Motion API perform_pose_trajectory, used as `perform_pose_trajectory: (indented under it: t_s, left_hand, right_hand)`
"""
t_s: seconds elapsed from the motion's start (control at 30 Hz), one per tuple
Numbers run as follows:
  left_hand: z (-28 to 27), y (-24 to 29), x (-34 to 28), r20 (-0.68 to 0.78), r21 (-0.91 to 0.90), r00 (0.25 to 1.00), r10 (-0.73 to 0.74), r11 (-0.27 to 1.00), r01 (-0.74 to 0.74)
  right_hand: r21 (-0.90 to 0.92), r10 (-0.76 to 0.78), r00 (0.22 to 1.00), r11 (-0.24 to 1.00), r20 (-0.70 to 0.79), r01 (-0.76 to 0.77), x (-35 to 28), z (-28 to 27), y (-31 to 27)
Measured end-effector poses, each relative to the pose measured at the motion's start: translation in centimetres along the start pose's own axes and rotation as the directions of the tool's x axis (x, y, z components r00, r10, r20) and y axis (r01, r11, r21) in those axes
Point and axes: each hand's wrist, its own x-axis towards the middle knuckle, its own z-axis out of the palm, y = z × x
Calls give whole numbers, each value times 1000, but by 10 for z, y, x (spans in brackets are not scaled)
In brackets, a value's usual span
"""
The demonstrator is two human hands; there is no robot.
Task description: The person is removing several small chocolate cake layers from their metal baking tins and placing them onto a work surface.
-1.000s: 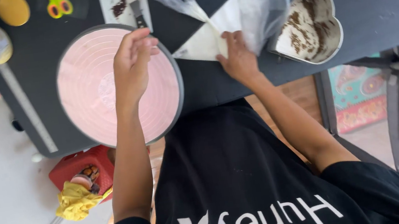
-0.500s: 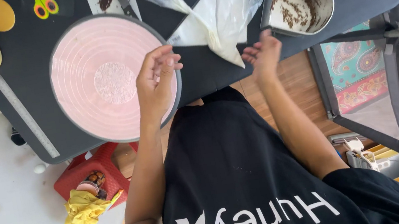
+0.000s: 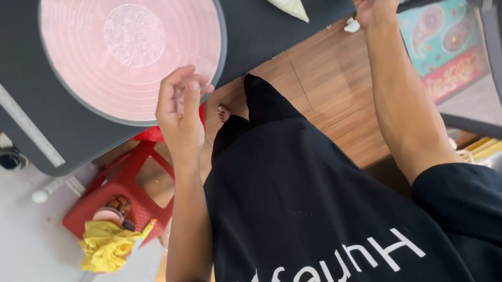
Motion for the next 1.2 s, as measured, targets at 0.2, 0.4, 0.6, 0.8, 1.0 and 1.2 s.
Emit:
perform_pose_trajectory:
  t_s: [0.2, 0.4, 0.6, 0.8, 1.0, 1.2]
  left_hand:
    - [35, -38, -16, 219, -20, 969, -115, 992, 122]
    - [75, -104, -40, 488, 416, 807, -332, 901, 119]
    - [104, -192, -46, 489, 688, 700, -521, 723, 58]
    - [90, -396, -15, 397, 810, 751, -527, 586, -18]
    - [140, -527, 98, 396, 760, 846, -358, 645, -83]
    - [202, -588, 183, 385, 752, 909, -162, 626, -207]
  right_hand:
    - [-90, -141, 989, 985, 54, 145, -122, -50, -12]
    - [-6, -307, 949, 951, -71, 308, -193, -143, 13]
    - [-58, -234, 940, 972, -247, 227, -183, -216, 81]
    - [-147, 98, 926, 976, -365, -161, -134, -263, 172]
    - [-224, 191, 899, 929, -393, -295, -56, -329, 222]
    - [-188, -81, 958, 982, -274, 29, 49, -364, 224]
